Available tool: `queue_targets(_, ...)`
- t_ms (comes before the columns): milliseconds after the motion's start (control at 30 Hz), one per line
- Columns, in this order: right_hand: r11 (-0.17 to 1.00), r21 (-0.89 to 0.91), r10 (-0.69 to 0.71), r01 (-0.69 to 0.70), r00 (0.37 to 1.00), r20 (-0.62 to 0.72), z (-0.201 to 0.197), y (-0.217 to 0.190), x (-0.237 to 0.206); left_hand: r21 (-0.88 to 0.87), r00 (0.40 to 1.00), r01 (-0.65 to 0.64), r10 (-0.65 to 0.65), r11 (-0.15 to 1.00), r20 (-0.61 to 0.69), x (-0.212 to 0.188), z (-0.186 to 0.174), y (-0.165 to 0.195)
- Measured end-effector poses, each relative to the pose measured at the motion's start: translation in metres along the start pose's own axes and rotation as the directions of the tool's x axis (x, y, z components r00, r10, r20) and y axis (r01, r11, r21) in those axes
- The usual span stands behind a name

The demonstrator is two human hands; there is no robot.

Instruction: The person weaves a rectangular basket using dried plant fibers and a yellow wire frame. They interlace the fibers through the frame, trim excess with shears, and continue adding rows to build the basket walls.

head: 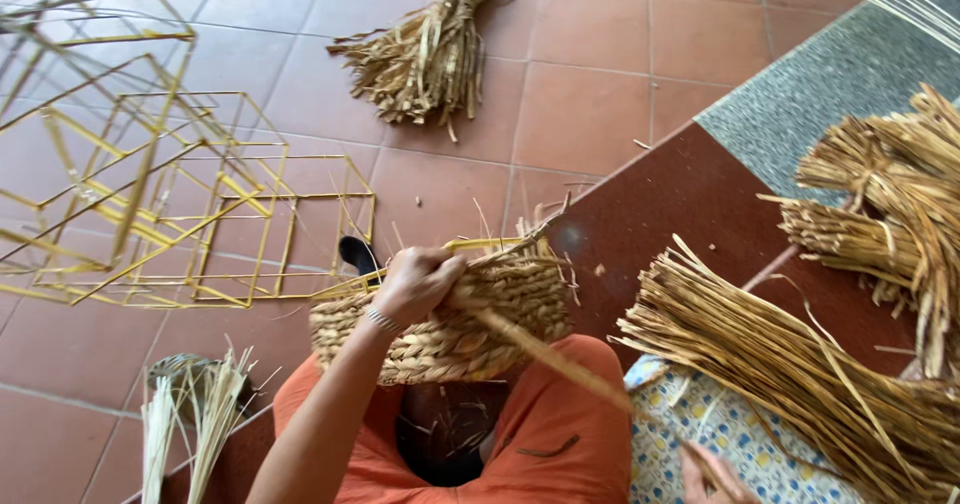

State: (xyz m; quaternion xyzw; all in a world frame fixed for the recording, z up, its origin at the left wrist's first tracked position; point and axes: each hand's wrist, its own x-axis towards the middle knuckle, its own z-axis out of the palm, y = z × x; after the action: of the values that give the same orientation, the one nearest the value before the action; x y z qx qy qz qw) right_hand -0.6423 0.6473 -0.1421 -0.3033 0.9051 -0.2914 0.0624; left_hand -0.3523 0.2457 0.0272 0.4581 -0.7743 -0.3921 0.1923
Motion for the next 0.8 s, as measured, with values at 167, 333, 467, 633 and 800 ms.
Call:
queue_targets(167,0.893,0.231,-0.376,0.386,0.922,-0.088,0.016,-0.100,0.052,-0.479,0.998,0.065,-0.067,0.875,0.013,-0.073,-0.055,-0.070)
queue_targets(333,0.828,0.551,-0.382,0.101,0.821,0.424,0.053,-0.178,0.049,-0.745,0.979,0.204,-0.151,0.636,0.139,-0.118,-0.031,-0.145)
queue_targets(467,0.788,0.558,-0.509,0.260,0.785,0.353,0.064,-0.180,0.009,-0.613,0.984,0.178,-0.149,0.770,0.097,-0.151,-0.040,-0.174)
queue_targets(633,0.806,0.549,-0.522,0.223,0.705,0.480,0.047,-0.156,-0.004,-0.532,0.947,0.322,-0.273,0.783,0.171,-0.164,-0.042,-0.156)
queue_targets(800,0.892,0.368,-0.371,0.262,0.890,0.264,-0.022,-0.186,0.022,-0.399,0.970,0.245,-0.219,0.884,0.108,-0.161,-0.042,-0.134)
